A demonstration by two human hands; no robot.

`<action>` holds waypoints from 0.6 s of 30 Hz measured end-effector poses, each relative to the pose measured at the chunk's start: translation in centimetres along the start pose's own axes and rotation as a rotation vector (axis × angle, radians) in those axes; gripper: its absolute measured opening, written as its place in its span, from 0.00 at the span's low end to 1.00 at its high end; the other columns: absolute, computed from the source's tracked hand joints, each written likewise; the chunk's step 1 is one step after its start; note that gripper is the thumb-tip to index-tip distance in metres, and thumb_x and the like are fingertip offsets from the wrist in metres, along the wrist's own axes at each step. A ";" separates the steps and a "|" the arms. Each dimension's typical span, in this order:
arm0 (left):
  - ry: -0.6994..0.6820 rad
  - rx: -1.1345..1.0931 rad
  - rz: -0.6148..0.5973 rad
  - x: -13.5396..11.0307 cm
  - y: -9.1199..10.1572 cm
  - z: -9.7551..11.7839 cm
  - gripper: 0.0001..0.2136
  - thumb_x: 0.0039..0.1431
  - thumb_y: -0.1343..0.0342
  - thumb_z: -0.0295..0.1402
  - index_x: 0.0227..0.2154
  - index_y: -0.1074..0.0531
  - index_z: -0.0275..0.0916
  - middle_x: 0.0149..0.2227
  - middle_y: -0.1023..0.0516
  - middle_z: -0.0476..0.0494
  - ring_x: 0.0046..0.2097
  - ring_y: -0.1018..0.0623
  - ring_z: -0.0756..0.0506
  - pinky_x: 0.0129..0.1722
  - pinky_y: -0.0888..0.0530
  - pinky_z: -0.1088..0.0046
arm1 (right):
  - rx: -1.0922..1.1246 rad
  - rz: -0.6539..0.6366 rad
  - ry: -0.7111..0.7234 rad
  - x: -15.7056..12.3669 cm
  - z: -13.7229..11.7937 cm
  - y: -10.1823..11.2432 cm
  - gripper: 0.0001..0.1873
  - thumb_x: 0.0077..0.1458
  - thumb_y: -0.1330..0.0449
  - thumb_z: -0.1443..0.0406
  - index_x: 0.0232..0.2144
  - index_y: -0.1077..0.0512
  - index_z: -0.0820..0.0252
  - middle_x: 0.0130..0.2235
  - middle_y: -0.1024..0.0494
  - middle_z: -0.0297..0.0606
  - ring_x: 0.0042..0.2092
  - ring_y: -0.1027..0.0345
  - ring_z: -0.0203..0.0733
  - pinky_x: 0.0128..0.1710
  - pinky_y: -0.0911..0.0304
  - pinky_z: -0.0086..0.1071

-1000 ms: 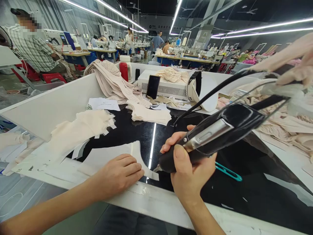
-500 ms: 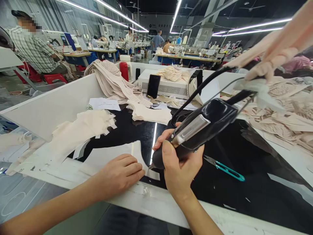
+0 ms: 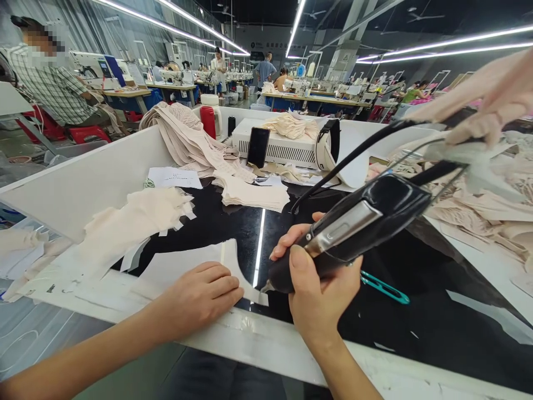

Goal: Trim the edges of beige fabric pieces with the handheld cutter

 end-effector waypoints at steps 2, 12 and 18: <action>0.000 0.000 0.007 0.0 0.2 -0.1 0.09 0.81 0.46 0.20 0.45 0.22 0.34 0.39 0.20 0.45 0.41 0.22 0.44 0.46 0.22 0.65 | -0.006 -0.004 0.010 -0.1 -0.1 -0.1 0.25 0.56 0.20 0.57 0.50 0.25 0.51 0.32 0.19 0.27 0.27 0.24 0.39 0.28 0.24 0.35; -0.004 -0.001 0.000 0.2 0.0 -0.6 0.09 0.80 0.45 0.20 0.45 0.22 0.35 0.40 0.19 0.44 0.41 0.22 0.45 0.46 0.22 0.66 | -0.014 0.021 0.010 0.5 -0.2 -0.2 0.24 0.56 0.21 0.57 0.50 0.25 0.50 0.31 0.20 0.26 0.26 0.25 0.40 0.27 0.24 0.36; 0.001 0.003 0.018 0.4 0.1 -0.5 0.09 0.79 0.45 0.19 0.45 0.22 0.34 0.39 0.20 0.45 0.40 0.22 0.44 0.45 0.22 0.66 | -0.031 -0.027 0.012 0.2 0.2 -0.4 0.24 0.59 0.22 0.56 0.52 0.25 0.50 0.33 0.21 0.27 0.27 0.25 0.39 0.28 0.23 0.35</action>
Point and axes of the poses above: each hand's wrist, its own x-axis towards the middle knuckle, its own y-axis out of the back of the hand, z = x × y, the point moved 10 cm from there along x, towards the middle knuckle
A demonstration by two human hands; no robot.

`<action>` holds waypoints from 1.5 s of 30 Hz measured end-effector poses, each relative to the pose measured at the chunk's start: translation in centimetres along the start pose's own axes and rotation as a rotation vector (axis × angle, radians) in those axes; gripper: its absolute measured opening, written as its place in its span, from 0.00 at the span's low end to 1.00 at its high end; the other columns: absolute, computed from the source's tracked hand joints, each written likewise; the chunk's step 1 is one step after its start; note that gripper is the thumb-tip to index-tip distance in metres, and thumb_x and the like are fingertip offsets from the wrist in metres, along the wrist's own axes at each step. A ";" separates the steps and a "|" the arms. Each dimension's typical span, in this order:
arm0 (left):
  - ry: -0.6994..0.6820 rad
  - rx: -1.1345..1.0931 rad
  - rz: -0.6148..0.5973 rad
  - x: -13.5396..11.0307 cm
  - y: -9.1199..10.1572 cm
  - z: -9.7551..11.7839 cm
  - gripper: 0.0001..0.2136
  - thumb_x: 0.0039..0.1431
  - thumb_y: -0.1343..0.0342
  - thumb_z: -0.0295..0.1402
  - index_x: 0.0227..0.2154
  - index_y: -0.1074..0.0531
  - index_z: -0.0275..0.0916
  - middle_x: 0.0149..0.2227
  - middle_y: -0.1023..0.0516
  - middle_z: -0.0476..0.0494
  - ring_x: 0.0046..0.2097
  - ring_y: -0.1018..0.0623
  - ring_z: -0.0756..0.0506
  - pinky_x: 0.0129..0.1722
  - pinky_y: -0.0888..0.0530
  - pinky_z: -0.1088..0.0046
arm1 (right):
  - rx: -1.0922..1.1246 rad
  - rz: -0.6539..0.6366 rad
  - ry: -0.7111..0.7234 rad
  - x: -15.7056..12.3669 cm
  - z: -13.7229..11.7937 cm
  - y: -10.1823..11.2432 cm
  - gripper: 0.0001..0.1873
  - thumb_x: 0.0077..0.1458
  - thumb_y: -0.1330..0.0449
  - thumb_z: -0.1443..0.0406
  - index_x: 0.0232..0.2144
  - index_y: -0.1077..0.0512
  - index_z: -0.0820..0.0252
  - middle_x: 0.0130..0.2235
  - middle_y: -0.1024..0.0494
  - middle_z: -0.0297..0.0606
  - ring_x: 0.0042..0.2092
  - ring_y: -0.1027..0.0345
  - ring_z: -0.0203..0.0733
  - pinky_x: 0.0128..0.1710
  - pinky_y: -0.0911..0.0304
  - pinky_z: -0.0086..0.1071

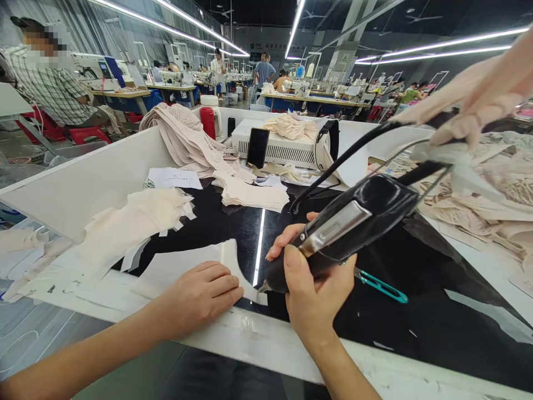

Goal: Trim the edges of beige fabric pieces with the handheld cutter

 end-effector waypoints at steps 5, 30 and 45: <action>-0.005 -0.004 -0.005 0.1 0.0 0.0 0.10 0.80 0.47 0.19 0.44 0.21 0.35 0.39 0.20 0.45 0.40 0.21 0.44 0.46 0.21 0.66 | -0.001 -0.003 -0.006 0.1 0.0 0.0 0.22 0.60 0.23 0.58 0.51 0.25 0.51 0.33 0.20 0.28 0.27 0.25 0.39 0.28 0.23 0.36; -0.002 -0.026 -0.016 0.2 -0.2 -0.2 0.11 0.81 0.48 0.19 0.45 0.21 0.34 0.40 0.18 0.45 0.41 0.21 0.44 0.46 0.19 0.65 | 0.095 0.017 -0.041 -0.2 -0.9 0.1 0.22 0.54 0.20 0.59 0.48 0.21 0.52 0.31 0.18 0.28 0.26 0.25 0.39 0.25 0.24 0.33; 0.075 -0.189 0.062 -0.5 0.6 -2.1 0.12 0.84 0.50 0.23 0.50 0.20 0.34 0.46 0.13 0.42 0.47 0.14 0.43 0.51 0.16 0.64 | 0.057 -0.012 -0.008 -0.4 0.0 0.5 0.23 0.59 0.19 0.57 0.51 0.22 0.50 0.33 0.16 0.28 0.28 0.22 0.38 0.29 0.21 0.33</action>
Point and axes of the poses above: each hand's wrist, its own x-axis towards the middle knuckle, its own y-axis out of the back of the hand, z = x × y, the point moved 10 cm from there along x, towards the middle knuckle
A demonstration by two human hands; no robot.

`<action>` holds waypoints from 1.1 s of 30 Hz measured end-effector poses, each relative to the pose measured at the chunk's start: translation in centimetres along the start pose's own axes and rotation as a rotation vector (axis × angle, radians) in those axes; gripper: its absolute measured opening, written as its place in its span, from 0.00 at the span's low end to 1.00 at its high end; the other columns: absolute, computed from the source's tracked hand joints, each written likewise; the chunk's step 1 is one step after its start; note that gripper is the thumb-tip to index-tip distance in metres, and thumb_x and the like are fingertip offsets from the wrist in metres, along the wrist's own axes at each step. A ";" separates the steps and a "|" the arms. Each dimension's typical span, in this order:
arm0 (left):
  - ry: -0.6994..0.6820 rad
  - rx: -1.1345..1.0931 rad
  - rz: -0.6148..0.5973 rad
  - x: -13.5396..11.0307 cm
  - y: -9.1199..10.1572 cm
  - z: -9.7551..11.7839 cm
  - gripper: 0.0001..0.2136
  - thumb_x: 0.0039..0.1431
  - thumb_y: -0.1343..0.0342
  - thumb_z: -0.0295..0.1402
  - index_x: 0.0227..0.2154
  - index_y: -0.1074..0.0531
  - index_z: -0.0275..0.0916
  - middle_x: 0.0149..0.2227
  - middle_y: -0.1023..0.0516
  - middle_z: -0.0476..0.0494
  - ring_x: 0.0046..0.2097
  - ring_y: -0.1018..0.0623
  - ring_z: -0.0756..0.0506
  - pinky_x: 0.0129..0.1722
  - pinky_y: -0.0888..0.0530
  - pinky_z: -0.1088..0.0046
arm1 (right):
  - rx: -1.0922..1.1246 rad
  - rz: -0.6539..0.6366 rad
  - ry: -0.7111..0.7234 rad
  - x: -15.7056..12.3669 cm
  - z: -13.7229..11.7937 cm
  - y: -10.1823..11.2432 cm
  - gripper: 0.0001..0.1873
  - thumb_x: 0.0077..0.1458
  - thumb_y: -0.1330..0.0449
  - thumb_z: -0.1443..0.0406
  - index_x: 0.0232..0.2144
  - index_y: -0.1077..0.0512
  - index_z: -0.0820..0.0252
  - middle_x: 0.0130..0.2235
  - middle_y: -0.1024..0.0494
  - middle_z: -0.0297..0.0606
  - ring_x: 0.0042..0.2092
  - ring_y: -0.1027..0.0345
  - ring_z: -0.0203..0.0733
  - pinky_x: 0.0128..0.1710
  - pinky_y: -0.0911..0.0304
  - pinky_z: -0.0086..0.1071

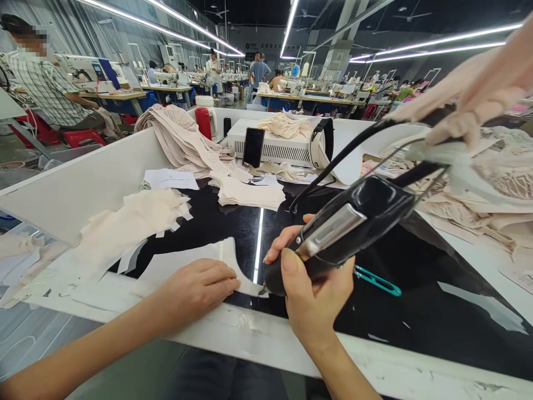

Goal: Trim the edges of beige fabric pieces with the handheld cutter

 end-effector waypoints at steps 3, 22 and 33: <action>0.095 -0.036 0.007 -0.8 0.9 -2.5 0.13 0.86 0.51 0.27 0.52 0.20 0.34 0.51 0.12 0.39 0.52 0.13 0.42 0.54 0.15 0.64 | -0.043 0.008 0.028 1.2 0.5 0.8 0.24 0.59 0.19 0.56 0.52 0.23 0.50 0.34 0.17 0.27 0.28 0.23 0.38 0.29 0.22 0.33; 0.446 -0.114 -0.508 1.9 -0.4 -5.2 0.05 0.80 0.40 0.26 0.48 0.20 0.40 0.48 0.16 0.45 0.47 0.14 0.41 0.48 0.18 0.65 | 0.003 0.015 0.018 2.6 2.6 -0.1 0.18 0.60 0.23 0.57 0.45 0.25 0.50 0.34 0.18 0.26 0.28 0.25 0.35 0.29 0.23 0.31; 0.078 -0.361 -0.591 5.0 -4.1 -5.7 0.14 0.74 0.28 0.37 0.56 0.22 0.43 0.61 0.16 0.39 0.73 0.23 0.36 0.78 0.31 0.40 | -0.005 0.026 0.000 2.2 3.1 -1.4 0.14 0.58 0.25 0.60 0.41 0.26 0.51 0.33 0.17 0.25 0.27 0.24 0.35 0.28 0.22 0.30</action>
Point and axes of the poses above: each hand's wrist, its own x-axis towards the middle knuckle, its own y-axis out of the back of the hand, z = x × y, the point moved 10 cm from there along x, towards the middle knuckle
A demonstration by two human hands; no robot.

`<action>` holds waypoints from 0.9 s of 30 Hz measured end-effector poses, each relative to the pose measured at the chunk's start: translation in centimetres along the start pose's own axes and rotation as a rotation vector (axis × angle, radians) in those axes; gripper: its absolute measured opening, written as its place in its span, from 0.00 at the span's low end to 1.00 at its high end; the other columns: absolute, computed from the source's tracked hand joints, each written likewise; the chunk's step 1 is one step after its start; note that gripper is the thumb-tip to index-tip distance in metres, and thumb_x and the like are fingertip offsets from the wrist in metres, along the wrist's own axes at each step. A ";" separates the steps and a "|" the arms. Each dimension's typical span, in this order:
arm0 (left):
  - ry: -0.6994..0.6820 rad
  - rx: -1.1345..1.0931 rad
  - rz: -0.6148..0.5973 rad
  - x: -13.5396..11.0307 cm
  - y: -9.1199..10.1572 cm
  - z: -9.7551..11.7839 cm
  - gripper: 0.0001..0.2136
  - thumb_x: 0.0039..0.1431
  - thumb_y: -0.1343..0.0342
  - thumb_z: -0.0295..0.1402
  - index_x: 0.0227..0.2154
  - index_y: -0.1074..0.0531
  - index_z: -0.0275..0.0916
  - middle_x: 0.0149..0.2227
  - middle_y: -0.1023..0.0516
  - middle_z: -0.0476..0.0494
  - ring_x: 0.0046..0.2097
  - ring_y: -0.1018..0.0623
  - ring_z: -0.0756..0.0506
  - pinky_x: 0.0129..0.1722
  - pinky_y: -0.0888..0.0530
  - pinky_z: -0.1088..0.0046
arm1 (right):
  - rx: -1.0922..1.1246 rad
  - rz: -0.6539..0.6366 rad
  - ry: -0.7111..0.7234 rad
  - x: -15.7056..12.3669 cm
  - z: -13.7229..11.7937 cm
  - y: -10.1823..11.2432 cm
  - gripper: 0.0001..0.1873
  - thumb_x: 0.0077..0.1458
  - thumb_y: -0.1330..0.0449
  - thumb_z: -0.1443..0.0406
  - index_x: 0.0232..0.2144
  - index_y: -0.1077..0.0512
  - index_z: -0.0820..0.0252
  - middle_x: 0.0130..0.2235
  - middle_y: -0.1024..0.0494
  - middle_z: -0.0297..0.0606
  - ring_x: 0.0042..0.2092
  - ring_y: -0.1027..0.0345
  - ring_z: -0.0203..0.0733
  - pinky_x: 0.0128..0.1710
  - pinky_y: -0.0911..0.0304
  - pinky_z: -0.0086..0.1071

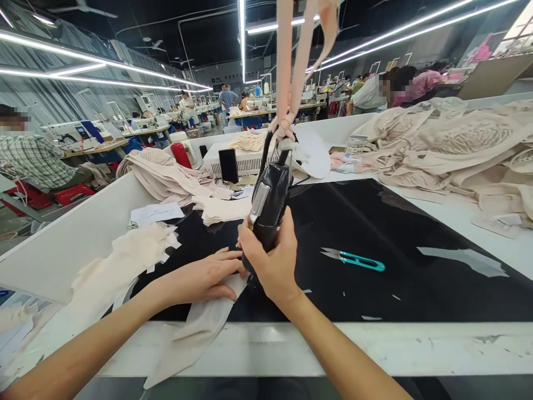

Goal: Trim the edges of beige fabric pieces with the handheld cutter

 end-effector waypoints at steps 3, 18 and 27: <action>0.025 -0.010 -0.029 0.1 -0.1 -0.4 0.13 0.73 0.28 0.37 0.54 0.22 0.43 0.62 0.17 0.40 0.72 0.22 0.35 0.79 0.32 0.38 | -0.010 0.005 -0.007 -0.1 0.2 -0.1 0.15 0.58 0.25 0.60 0.40 0.27 0.51 0.34 0.17 0.25 0.27 0.24 0.35 0.29 0.22 0.31; 0.026 0.009 0.001 -0.8 -0.3 -1.3 0.20 0.72 0.26 0.39 0.62 0.22 0.42 0.70 0.20 0.31 0.75 0.25 0.32 0.80 0.39 0.30 | -0.059 -0.030 -0.066 -0.8 1.4 -1.8 0.19 0.58 0.26 0.57 0.47 0.27 0.50 0.37 0.20 0.28 0.34 0.26 0.38 0.36 0.23 0.35; -0.008 0.067 0.039 -0.9 -0.1 -1.2 0.18 0.70 0.25 0.36 0.59 0.18 0.42 0.68 0.18 0.33 0.73 0.23 0.30 0.73 0.25 0.37 | -0.072 -0.093 -0.054 -1.2 1.8 -3.3 0.17 0.60 0.26 0.55 0.43 0.29 0.49 0.35 0.23 0.28 0.33 0.29 0.39 0.34 0.24 0.35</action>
Point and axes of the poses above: each hand's wrist, its own x-axis towards the middle knuckle, its own y-axis out of the back of the hand, z = x × y, the point moved 10 cm from there along x, towards the middle knuckle
